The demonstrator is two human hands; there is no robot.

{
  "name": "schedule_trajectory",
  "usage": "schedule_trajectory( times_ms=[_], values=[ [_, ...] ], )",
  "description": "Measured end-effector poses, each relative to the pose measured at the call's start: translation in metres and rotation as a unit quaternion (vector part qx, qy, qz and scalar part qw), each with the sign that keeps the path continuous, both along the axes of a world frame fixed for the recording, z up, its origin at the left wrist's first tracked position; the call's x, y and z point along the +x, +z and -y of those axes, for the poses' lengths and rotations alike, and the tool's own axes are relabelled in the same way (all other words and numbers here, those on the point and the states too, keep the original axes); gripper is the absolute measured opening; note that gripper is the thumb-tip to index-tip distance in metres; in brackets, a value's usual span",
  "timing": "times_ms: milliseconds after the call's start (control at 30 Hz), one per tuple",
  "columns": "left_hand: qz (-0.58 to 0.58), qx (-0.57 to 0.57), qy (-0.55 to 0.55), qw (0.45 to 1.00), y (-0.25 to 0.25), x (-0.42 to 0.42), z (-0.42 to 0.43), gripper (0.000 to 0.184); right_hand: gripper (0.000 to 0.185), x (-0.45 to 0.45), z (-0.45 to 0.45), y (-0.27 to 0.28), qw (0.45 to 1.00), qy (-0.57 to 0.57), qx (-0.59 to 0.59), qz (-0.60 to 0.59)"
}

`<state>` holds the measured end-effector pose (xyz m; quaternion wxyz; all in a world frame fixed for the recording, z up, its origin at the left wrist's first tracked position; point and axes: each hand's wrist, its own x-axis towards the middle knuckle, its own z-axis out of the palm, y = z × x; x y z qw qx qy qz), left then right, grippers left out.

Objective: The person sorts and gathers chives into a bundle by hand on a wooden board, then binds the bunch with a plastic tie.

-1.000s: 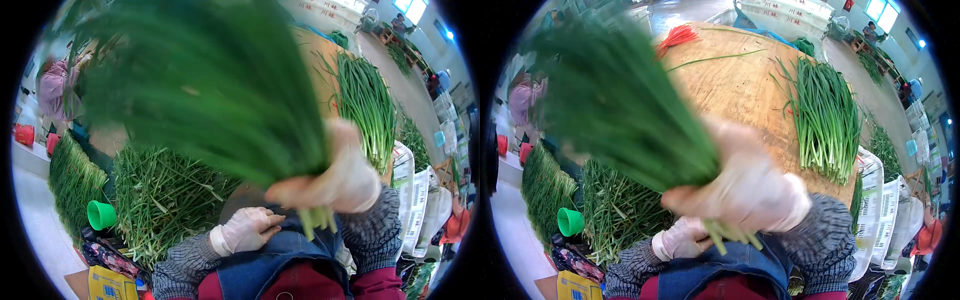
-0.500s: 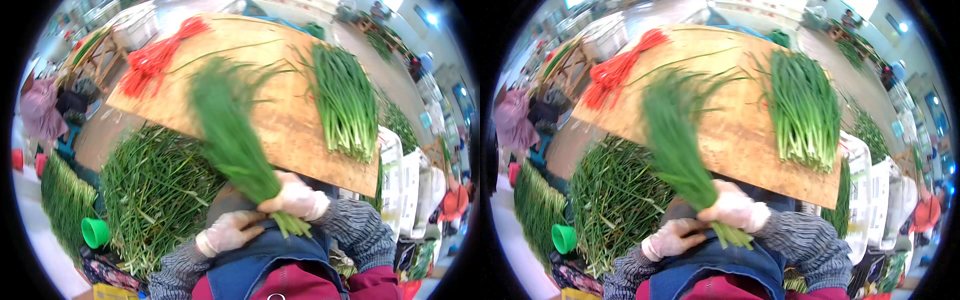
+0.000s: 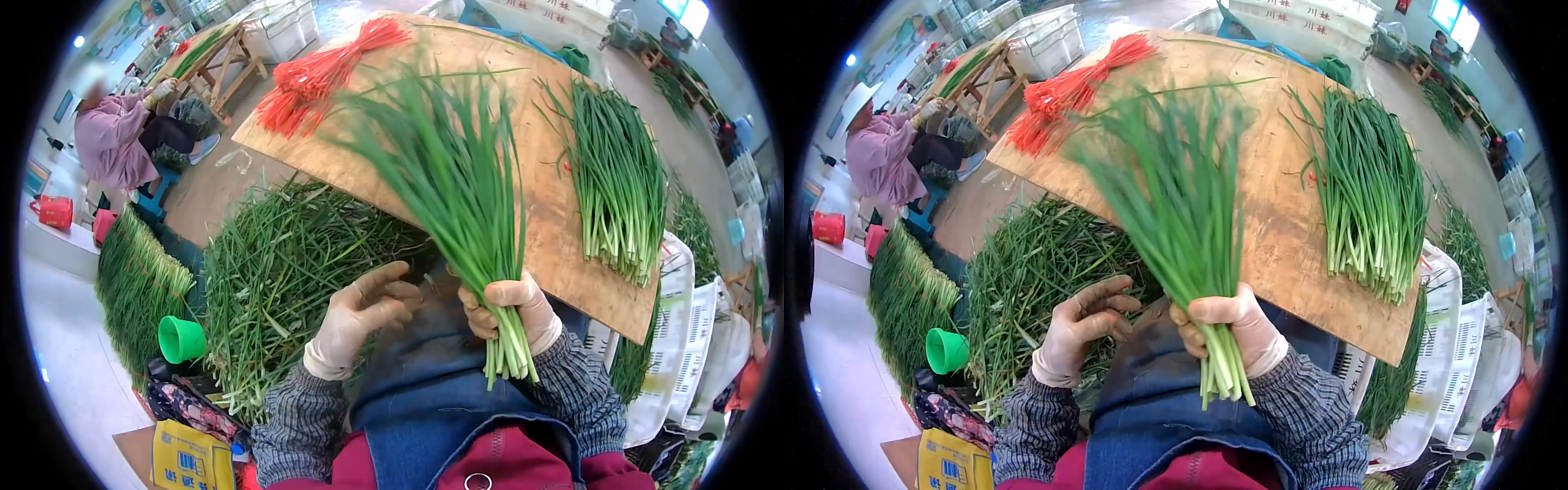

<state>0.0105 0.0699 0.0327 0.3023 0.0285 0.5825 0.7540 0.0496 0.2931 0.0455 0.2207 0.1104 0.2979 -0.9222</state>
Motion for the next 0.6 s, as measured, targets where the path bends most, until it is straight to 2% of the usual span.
schedule_trajectory(
  times_ms=[100,300,400,433,467,533,600],
  values=[
    [-0.017,-0.070,0.034,0.997,-0.012,-0.006,-0.003,0.050,0.050,0.010,-0.014,-0.033,0.995,-0.023,-0.076,0.052],
    [-0.108,-0.128,0.123,0.978,-0.022,-0.017,-0.023,0.049,0.056,0.023,-0.022,-0.043,0.990,-0.033,-0.135,-0.002],
    [-0.241,-0.173,0.048,0.954,-0.013,-0.019,-0.041,0.052,0.056,0.023,-0.019,-0.044,0.988,-0.032,-0.152,0.002],
    [-0.151,-0.132,0.006,0.980,-0.012,-0.018,-0.047,0.054,0.056,0.023,-0.018,-0.044,0.988,-0.031,-0.154,0.005],
    [-0.176,-0.103,-0.003,0.979,-0.019,-0.019,-0.056,0.053,0.055,0.023,-0.018,-0.043,0.987,-0.028,-0.160,0.007],
    [-0.092,-0.004,-0.039,0.995,-0.016,-0.022,-0.072,0.050,0.054,0.025,-0.017,-0.041,0.985,-0.024,-0.173,0.010],
    [-0.006,0.030,-0.094,0.995,-0.008,-0.027,-0.079,0.044,0.055,0.028,-0.017,-0.042,0.983,-0.028,-0.183,0.015]
  ],
)
